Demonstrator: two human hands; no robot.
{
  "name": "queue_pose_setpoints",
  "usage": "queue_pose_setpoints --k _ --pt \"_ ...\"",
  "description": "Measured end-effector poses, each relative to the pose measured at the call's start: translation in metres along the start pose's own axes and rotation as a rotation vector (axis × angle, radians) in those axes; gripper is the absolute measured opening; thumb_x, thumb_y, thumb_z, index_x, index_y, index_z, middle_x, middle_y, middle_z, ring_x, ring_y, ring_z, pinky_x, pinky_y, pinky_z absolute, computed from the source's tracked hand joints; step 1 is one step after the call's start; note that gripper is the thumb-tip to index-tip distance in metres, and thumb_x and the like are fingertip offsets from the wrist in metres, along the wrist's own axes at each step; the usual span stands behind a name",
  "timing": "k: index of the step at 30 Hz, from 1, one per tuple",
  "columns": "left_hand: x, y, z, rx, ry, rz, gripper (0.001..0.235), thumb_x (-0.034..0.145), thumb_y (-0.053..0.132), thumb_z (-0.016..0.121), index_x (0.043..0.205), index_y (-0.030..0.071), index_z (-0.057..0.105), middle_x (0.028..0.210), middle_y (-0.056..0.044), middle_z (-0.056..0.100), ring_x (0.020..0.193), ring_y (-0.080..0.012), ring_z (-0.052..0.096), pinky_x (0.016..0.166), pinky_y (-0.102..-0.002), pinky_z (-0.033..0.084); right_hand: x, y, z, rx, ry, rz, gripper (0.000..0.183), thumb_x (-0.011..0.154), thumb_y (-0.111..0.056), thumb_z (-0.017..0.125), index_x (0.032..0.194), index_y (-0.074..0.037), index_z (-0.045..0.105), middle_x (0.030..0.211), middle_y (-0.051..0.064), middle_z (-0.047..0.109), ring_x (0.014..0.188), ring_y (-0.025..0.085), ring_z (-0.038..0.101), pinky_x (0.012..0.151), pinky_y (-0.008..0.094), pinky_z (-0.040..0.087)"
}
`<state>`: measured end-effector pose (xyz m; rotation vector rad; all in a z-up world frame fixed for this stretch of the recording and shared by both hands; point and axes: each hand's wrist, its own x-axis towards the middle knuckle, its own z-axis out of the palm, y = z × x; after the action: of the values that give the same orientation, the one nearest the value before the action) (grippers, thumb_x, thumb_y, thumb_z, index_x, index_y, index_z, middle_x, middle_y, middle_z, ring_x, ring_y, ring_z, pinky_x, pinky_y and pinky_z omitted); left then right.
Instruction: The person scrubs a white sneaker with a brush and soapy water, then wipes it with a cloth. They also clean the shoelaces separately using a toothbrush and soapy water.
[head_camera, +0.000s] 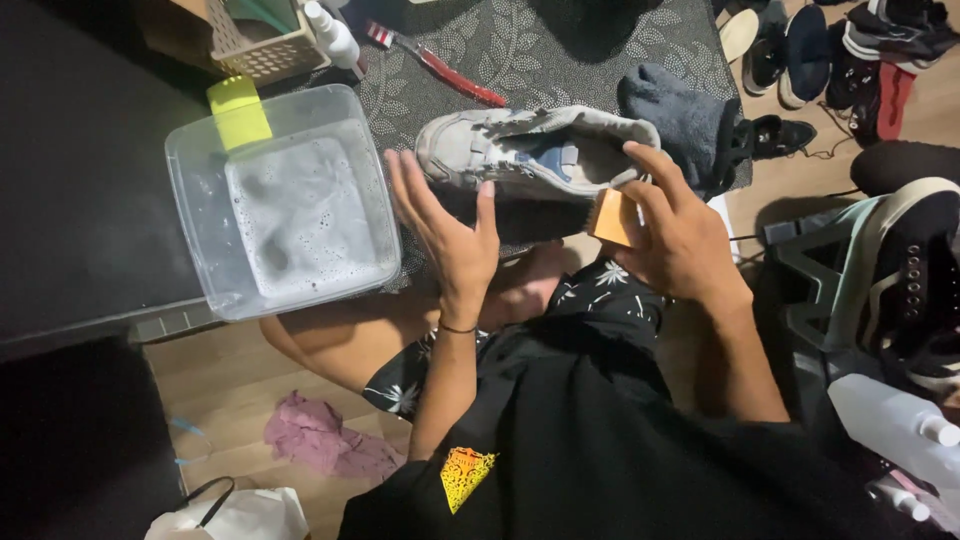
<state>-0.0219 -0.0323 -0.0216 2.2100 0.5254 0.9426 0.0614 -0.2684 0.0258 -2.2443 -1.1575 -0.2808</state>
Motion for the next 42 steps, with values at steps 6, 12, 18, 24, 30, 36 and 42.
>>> queue_pose_setpoints --k 6,12,18,24,30,36,42 --pt "0.001 -0.01 0.007 -0.2 -0.145 -0.359 0.104 0.096 0.037 0.076 0.166 0.005 0.005 0.167 -0.031 0.017 0.153 -0.0519 0.02 0.122 -0.067 0.021 -0.014 0.04 0.041 -0.052 0.075 -0.038 0.068 0.063 -0.016 0.096 0.119 -0.013 0.058 0.126 0.014 0.054 0.096 0.04 0.071 0.074 0.046 0.059" --pt "0.021 0.008 0.005 -1.028 0.096 -0.407 0.074 0.096 0.011 0.075 0.158 -0.003 0.036 0.156 -0.026 0.037 0.149 -0.0324 0.03 0.126 -0.048 0.023 -0.026 0.045 0.06 0.004 0.433 -0.233 0.033 0.079 -0.006 0.085 0.102 -0.007 0.061 0.106 0.019 0.06 0.087 0.038 0.063 0.072 0.043 0.054" --pt "0.004 -0.004 0.035 -1.377 0.073 -0.338 0.079 0.091 0.015 0.074 0.159 0.006 0.033 0.149 -0.021 0.047 0.139 -0.0323 0.047 0.125 -0.053 0.027 -0.045 0.03 0.038 0.14 0.679 -0.229 0.043 0.084 -0.021 0.093 0.087 -0.002 0.054 0.093 0.026 0.06 0.075 0.035 0.058 0.065 0.039 0.049" --pt "-0.007 -0.004 0.064 -1.848 0.062 -0.424 0.066 0.091 0.007 0.071 0.149 -0.006 0.044 0.134 -0.03 0.056 0.13 -0.0414 0.053 0.113 -0.059 0.04 -0.051 -0.007 0.017 0.434 0.655 -0.1 0.048 0.08 -0.018 0.091 0.087 0.003 0.049 0.093 0.025 0.055 0.069 0.028 0.061 0.063 0.035 0.049" --pt "0.013 0.001 0.07 -1.554 0.046 -0.54 0.061 0.1 0.022 0.065 0.152 -0.003 0.044 0.147 -0.029 0.048 0.13 -0.0425 0.051 0.117 -0.067 0.033 -0.046 -0.019 0.011 0.473 0.558 0.024 0.045 0.089 -0.025 0.083 0.098 0.0 0.048 0.1 0.025 0.057 0.081 0.025 0.058 0.07 0.035 0.046" --pt "0.034 -0.021 0.063 -1.351 0.084 -0.733 0.047 0.095 0.033 0.074 0.131 0.003 0.067 0.12 -0.019 0.069 0.106 -0.0266 0.068 0.09 -0.049 0.057 -0.008 -0.037 -0.024 0.772 0.321 0.396 0.068 0.084 -0.046 0.073 0.127 0.005 0.058 0.119 0.023 0.062 0.096 0.018 0.056 0.083 0.034 0.047" --pt "0.028 -0.061 0.055 -1.308 -0.015 -0.869 0.051 0.093 0.032 0.077 0.135 0.004 0.066 0.126 -0.018 0.067 0.112 -0.0266 0.064 0.097 -0.049 0.054 0.027 -0.002 -0.023 0.895 0.253 0.393 0.078 0.11 -0.057 0.036 0.154 0.007 0.046 0.097 0.011 0.061 0.079 0.012 0.06 0.071 0.024 0.052"
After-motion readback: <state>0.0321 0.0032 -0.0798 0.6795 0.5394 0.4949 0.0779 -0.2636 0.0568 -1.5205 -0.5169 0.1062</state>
